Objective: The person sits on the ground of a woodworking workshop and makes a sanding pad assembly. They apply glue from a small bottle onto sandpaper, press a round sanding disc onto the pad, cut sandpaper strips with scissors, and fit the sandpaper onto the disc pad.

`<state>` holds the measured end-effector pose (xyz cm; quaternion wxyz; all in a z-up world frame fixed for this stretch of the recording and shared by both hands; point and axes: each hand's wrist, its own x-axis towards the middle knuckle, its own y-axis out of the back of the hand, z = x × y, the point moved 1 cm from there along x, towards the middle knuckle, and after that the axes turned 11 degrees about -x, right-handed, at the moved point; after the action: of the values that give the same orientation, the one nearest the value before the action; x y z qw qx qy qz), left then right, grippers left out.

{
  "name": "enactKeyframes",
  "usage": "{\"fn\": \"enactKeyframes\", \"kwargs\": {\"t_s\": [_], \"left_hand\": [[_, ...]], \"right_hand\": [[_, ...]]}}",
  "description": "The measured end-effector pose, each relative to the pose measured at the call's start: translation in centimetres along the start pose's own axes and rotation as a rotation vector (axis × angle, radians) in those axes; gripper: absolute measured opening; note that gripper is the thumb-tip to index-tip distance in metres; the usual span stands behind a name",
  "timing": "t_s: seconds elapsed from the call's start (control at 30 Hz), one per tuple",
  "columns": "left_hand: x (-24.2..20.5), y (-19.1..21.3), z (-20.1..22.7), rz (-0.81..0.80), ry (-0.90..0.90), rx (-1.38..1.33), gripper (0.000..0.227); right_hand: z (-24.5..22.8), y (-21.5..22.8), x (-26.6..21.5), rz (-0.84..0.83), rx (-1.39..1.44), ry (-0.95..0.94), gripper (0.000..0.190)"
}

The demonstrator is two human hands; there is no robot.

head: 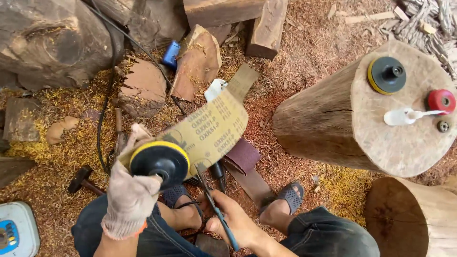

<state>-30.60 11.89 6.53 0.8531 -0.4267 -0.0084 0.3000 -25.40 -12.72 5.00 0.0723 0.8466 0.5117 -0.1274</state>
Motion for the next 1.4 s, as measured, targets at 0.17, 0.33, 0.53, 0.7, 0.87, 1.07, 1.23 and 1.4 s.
{"fn": "enactKeyframes", "kwargs": {"t_s": [0.17,0.33,0.53,0.7,0.87,1.07,1.23,1.4], "left_hand": [[-1.3,-1.2,-0.7,-0.031,0.041,0.386,0.063],[-1.8,-1.6,-1.0,0.004,0.115,0.247,0.073],[-2.3,-4.1,-0.4,-0.027,0.081,0.251,0.08],[-2.9,-3.0,-0.9,-0.037,0.059,0.247,0.081],[-3.1,-3.6,-0.2,-0.137,-0.061,0.372,0.081],[-3.2,-3.6,-0.8,-0.108,-0.019,0.311,0.085],[-3.0,-3.6,-0.7,-0.078,0.068,0.264,0.081],[-3.7,-6.1,-0.8,-0.038,0.158,0.488,0.095]], "right_hand": [[-0.8,0.4,-0.3,0.111,-0.126,0.007,0.106],[-1.2,0.6,-0.7,0.144,-0.123,0.073,0.109],[-0.4,0.7,-1.0,0.255,-0.241,0.119,0.106],[1.5,0.3,-1.8,0.292,-0.23,0.091,0.096],[2.3,0.6,-2.4,0.358,-0.288,0.083,0.082],[2.7,0.9,-3.0,0.434,-0.396,0.138,0.073],[-0.2,1.2,-2.8,0.306,-0.281,0.011,0.083],[-2.6,1.7,-2.2,0.21,-0.09,0.038,0.094]]}}
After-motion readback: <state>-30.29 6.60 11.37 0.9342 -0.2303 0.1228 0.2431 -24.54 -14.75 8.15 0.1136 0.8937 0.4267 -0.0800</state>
